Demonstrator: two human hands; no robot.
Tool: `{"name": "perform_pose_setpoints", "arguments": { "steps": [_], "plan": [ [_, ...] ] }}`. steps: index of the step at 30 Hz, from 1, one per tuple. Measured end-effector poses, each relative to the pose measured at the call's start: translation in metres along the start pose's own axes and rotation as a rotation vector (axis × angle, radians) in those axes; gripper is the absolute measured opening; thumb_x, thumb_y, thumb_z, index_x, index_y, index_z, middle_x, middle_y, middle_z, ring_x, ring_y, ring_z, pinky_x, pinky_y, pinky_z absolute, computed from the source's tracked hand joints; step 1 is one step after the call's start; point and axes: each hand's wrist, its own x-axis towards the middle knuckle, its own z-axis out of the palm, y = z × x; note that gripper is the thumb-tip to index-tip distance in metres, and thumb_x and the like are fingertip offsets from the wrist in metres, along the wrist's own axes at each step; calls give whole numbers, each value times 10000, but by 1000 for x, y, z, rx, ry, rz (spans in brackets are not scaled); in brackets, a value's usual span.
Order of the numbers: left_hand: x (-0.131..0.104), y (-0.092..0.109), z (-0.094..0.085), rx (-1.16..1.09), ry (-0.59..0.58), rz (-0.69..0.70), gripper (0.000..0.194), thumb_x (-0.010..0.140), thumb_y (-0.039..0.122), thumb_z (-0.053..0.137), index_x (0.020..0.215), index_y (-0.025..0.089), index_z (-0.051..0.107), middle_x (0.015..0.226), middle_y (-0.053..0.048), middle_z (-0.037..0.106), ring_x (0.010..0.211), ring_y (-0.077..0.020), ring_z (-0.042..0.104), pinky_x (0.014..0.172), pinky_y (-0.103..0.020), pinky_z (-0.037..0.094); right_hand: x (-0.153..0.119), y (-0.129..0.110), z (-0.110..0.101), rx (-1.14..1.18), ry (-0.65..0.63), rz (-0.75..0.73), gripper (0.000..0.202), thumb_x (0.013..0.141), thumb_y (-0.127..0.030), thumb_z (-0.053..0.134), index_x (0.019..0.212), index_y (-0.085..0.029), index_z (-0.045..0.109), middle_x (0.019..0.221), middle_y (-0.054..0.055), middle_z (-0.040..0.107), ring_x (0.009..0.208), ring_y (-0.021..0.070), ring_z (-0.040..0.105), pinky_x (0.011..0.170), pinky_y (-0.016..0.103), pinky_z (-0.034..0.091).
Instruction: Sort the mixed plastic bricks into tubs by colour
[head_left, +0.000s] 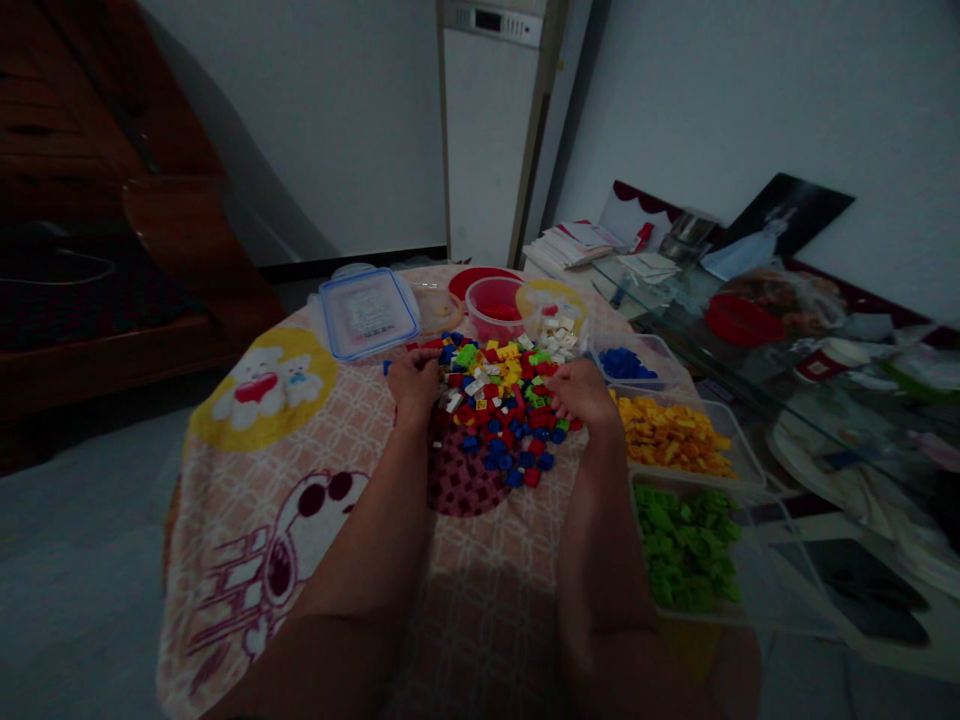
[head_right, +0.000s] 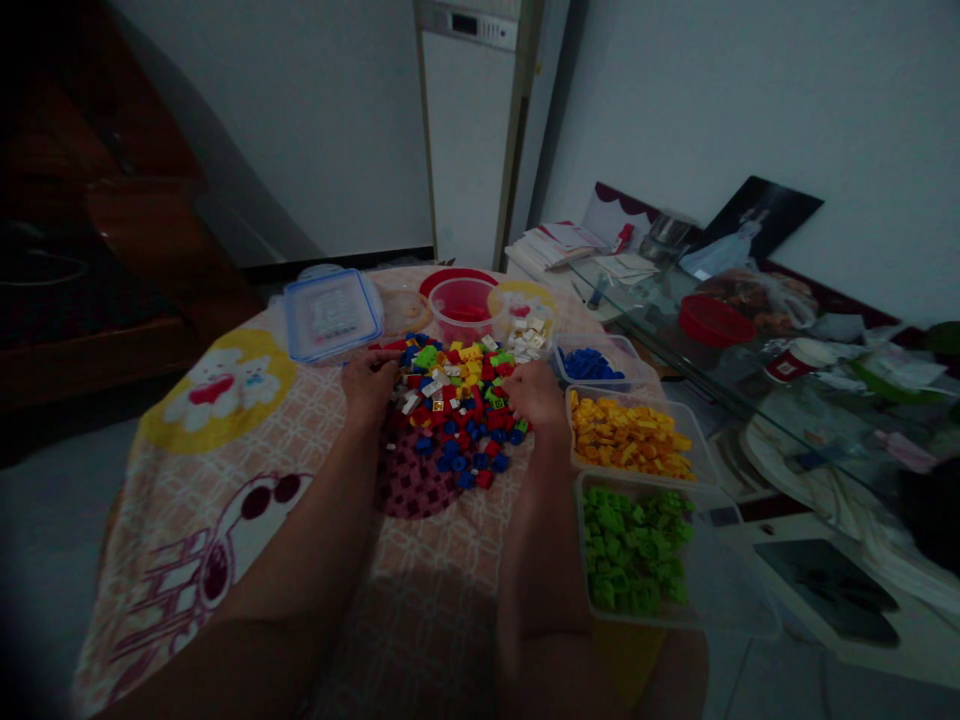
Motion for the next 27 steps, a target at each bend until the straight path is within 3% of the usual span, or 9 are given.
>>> {"name": "perform_pose_setpoints", "arguments": {
  "steps": [3,5,9,15,19,24,27],
  "plan": [
    [1,-1,0,-1,-3,7,346,814,220,588,1053,185,836,966,-57,809,911,-227,722,899,-330,544,-4,-1,-1,-220,-101,52,370,905,-242,624,536,-207,616,420,44,589,389,144,573,480,233,468],
    [1,-1,1,-5,-5,1,352,812,218,585,1058,185,834,972,-56,809,901,-224,719,883,-321,545,-6,-3,0,-249,-124,94,385,910,-240,633,528,-210,596,377,39,551,369,147,558,473,233,466],
    [1,-1,0,9,-8,2,349,811,214,588,1053,190,837,959,-52,809,897,-223,719,879,-317,542,-10,-16,6,-63,-203,107,356,944,-216,590,588,-202,582,406,18,571,365,144,568,421,211,443],
    [1,1,-1,8,-10,4,337,810,217,588,1037,190,835,950,-46,807,894,-219,718,872,-309,541,-11,-28,8,278,-89,-54,206,908,-119,552,732,-174,644,592,-13,675,529,112,674,508,163,506],
    [1,1,-1,7,-14,-11,347,806,208,588,1048,193,835,951,-48,807,894,-223,719,864,-313,544,-11,-15,0,86,-62,-28,229,809,-66,599,612,-176,637,517,-12,635,439,117,597,466,187,457],
    [1,1,0,-4,-12,-16,345,807,203,586,1044,192,835,946,-48,808,896,-223,721,869,-317,547,-15,-10,-1,-99,-209,97,286,736,-22,642,509,-188,590,435,-5,577,353,122,521,434,226,414],
    [1,0,0,-3,-11,-11,344,814,211,588,1053,190,834,961,-48,811,905,-222,724,885,-321,547,-13,-11,6,-117,-151,46,276,673,1,708,516,-200,604,406,-28,541,377,125,537,467,222,433]
  ]
}}
